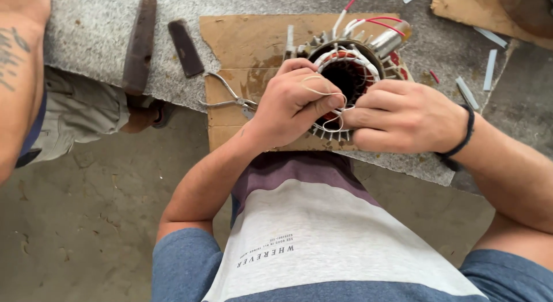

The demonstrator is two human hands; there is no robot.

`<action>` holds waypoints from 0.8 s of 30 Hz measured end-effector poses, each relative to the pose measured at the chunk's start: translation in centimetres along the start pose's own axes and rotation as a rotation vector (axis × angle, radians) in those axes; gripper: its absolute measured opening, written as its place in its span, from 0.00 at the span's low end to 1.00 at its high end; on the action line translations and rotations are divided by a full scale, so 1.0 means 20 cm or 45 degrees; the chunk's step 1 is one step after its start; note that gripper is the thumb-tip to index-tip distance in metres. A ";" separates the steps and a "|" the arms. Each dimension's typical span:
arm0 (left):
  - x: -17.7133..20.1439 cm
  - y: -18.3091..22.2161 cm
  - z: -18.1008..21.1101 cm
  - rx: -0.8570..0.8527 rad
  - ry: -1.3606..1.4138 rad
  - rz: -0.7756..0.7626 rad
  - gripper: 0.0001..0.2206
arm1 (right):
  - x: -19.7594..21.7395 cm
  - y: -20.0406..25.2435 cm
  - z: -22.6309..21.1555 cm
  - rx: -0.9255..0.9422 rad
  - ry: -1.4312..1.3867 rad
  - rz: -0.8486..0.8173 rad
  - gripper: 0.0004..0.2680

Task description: Securing the copper windings of an electric motor stator using cord

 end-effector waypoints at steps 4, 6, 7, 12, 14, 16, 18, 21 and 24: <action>0.00 0.00 -0.01 0.007 0.008 0.008 0.12 | -0.01 -0.03 0.00 0.009 0.063 -0.004 0.10; 0.00 0.00 0.00 0.008 0.005 -0.006 0.15 | 0.00 -0.02 0.02 -0.030 0.140 -0.082 0.10; 0.00 0.00 0.01 0.006 0.006 -0.004 0.15 | 0.01 0.01 0.01 -0.029 0.142 -0.085 0.10; 0.00 0.01 -0.01 0.002 0.022 -0.018 0.13 | -0.01 0.12 0.05 -0.300 0.107 -0.217 0.06; 0.00 0.00 0.01 0.000 0.040 -0.028 0.13 | -0.02 0.13 0.05 -0.347 0.173 -0.257 0.06; 0.00 -0.01 0.02 -0.002 0.047 -0.028 0.14 | -0.02 0.13 0.05 -0.379 0.240 -0.294 0.07; 0.00 0.00 0.00 0.024 0.033 -0.032 0.14 | -0.01 0.10 0.03 -0.319 0.517 -0.309 0.03; 0.00 0.01 0.00 0.011 0.027 -0.001 0.13 | 0.01 0.06 0.02 -0.256 0.779 -0.390 0.06; 0.00 0.01 -0.01 -0.007 0.026 0.018 0.13 | 0.01 0.12 0.04 -0.267 0.685 -0.444 0.07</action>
Point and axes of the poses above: each hand's wrist, its own y-axis away from the middle knuckle, its own x-axis out of the back of the hand, z = x × y, the point moved 10 cm from there along -y, towards the middle knuckle
